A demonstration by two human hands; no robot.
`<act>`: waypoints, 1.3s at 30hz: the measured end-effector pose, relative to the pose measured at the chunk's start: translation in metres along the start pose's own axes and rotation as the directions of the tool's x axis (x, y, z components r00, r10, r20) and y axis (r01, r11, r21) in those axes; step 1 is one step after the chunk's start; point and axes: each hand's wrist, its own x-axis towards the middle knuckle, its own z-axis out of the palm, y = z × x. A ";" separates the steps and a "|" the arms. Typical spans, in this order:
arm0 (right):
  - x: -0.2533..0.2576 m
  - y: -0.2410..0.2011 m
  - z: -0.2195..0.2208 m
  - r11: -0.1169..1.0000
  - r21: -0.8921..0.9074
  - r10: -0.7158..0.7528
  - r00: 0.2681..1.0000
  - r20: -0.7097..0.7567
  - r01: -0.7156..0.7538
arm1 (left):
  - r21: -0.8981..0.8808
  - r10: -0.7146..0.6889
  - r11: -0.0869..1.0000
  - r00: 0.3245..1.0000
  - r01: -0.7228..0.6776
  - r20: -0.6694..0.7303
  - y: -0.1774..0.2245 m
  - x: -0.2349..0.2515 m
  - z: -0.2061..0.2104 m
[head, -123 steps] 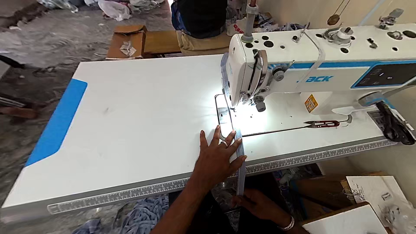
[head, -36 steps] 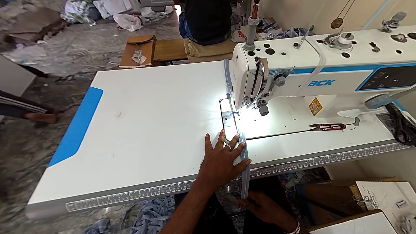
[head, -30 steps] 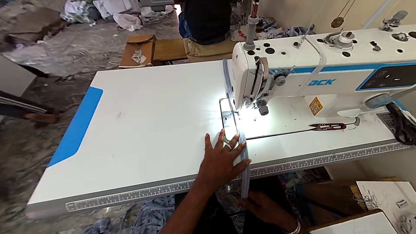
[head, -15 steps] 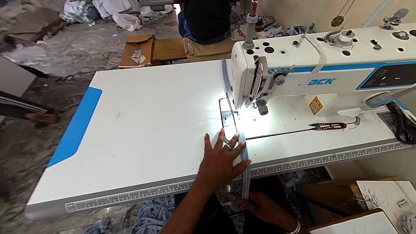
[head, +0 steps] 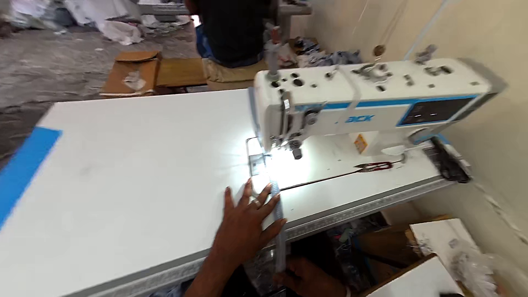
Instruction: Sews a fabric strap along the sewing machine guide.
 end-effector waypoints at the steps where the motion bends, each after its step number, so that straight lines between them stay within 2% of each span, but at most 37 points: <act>1: 0.000 -0.002 -0.001 1.000 -0.005 -0.016 1.000 -0.002 0.016 | 0.001 0.011 1.000 1.000 -0.011 -0.027 -0.002 0.001 0.003; 4: 0.000 -0.006 -0.001 0.999 0.030 -0.015 1.000 -0.009 0.015 | -0.003 0.022 1.000 0.997 -0.022 -0.068 -0.005 0.000 0.008; 7: 0.003 -0.006 0.000 0.990 0.104 -0.091 0.994 -0.064 0.097 | -0.008 0.024 1.000 0.996 -0.025 -0.081 -0.006 0.000 0.010; 12: 0.007 0.000 -0.001 0.980 0.085 -0.162 0.973 -0.165 0.178 | -0.025 0.013 1.000 0.997 -0.015 -0.078 -0.009 -0.001 0.012; 19: 0.006 0.005 0.001 0.987 0.139 -0.065 0.989 -0.136 0.084 | 0.002 -0.057 0.998 0.997 0.057 -0.060 -0.008 0.001 0.007; 23: 0.002 0.003 -0.003 0.993 0.108 -0.029 0.993 -0.115 0.042 | 0.042 -0.125 0.991 0.991 0.127 -0.041 -0.006 0.021 0.001; 31: -0.003 -0.003 -0.004 0.993 0.114 0.046 0.994 -0.095 -0.035 | 0.044 -0.323 0.946 0.940 0.320 0.112 -0.022 0.066 -0.009; 33: -0.004 -0.001 -0.005 0.996 0.072 0.053 0.996 -0.066 -0.049 | 0.041 -0.345 0.939 0.929 0.343 0.131 -0.023 0.071 -0.010; 35: -0.006 -0.007 -0.014 0.993 -0.075 0.092 0.996 0.017 -0.091 | 0.042 -0.355 0.935 0.924 0.353 0.140 -0.022 0.072 -0.011; 37: -0.011 -0.033 -0.041 0.946 -0.283 0.189 0.977 0.096 -0.155 | 0.042 -0.357 0.934 0.923 0.355 0.144 -0.022 0.072 -0.012; 39: -0.022 -0.075 -0.086 0.873 -0.426 0.278 0.960 0.031 -0.239 | 0.039 -0.354 0.935 0.923 0.353 0.152 -0.022 0.071 -0.012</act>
